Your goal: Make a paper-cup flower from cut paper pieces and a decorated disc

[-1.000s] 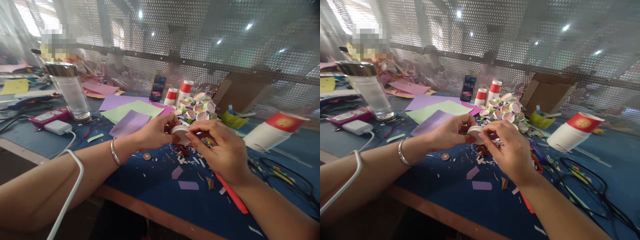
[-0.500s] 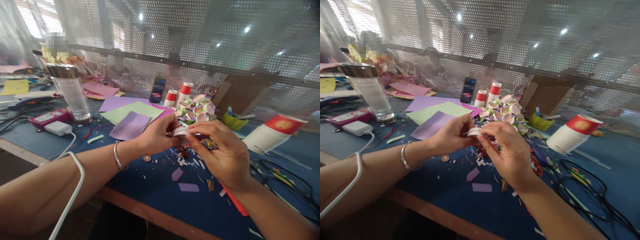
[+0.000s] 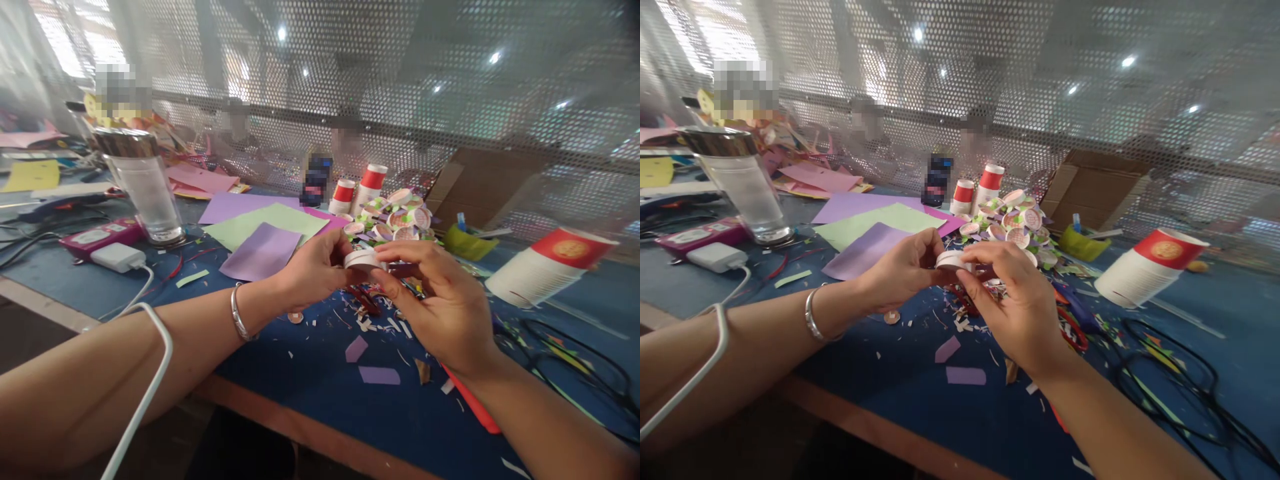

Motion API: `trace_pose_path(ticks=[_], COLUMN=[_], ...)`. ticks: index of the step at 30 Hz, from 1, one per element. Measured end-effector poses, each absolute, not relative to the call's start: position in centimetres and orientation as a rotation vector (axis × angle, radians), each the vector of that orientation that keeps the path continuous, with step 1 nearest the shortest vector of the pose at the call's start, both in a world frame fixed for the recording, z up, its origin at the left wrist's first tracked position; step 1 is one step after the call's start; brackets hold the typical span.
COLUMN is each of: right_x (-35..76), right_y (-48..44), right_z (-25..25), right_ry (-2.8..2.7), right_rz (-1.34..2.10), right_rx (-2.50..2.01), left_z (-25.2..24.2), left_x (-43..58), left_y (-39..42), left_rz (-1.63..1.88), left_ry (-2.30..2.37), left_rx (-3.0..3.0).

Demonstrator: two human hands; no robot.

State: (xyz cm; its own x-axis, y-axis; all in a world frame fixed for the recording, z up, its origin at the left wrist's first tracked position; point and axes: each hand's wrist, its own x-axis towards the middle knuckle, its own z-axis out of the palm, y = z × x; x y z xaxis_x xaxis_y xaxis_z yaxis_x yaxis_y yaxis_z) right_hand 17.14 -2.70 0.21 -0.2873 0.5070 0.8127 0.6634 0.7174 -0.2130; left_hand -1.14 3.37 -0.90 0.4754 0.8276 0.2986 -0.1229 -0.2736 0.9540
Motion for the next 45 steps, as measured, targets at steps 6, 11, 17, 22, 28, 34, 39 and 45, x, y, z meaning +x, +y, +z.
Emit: trace_pose_path(ticks=[6,11,17,22,28,34,39,45], right_x=[17.6,17.5,17.8,18.0,18.1,17.8,17.9,17.9], right_y=[-3.2,-2.9,-2.8,-2.8,-2.9,-3.1,-2.9,-2.8], right_z=[0.0,0.0,0.0,0.0,0.2,0.5,0.4,0.7], right_ry=[-1.920,-1.953,-1.949,-1.909,-1.876,-1.922,-1.900,-1.848], right_rz=[-0.015,-0.024,-0.031,0.018,0.038,0.049,0.046,0.083], right_rx=[-0.871,-0.885,-0.929,-0.945,-0.944,-0.946,-0.983,-0.997], left_z=[0.4,0.3,0.0,0.1,0.4,0.6,0.5,0.6], left_x=[-2.1,-2.2,-2.1,-2.2,-2.4,-2.5,-2.4,-2.2], left_y=[4.0,4.4,4.2,3.7,3.2,3.8,3.9,3.5], left_rz=[0.947,0.927,1.048,1.182,1.162,1.056,1.027,0.914], left_ry=[0.345,0.351,0.292,0.341,0.377,0.398,0.391,0.342], left_rx=[1.563,1.658,1.957,2.084,2.043,1.905,1.827,1.542])
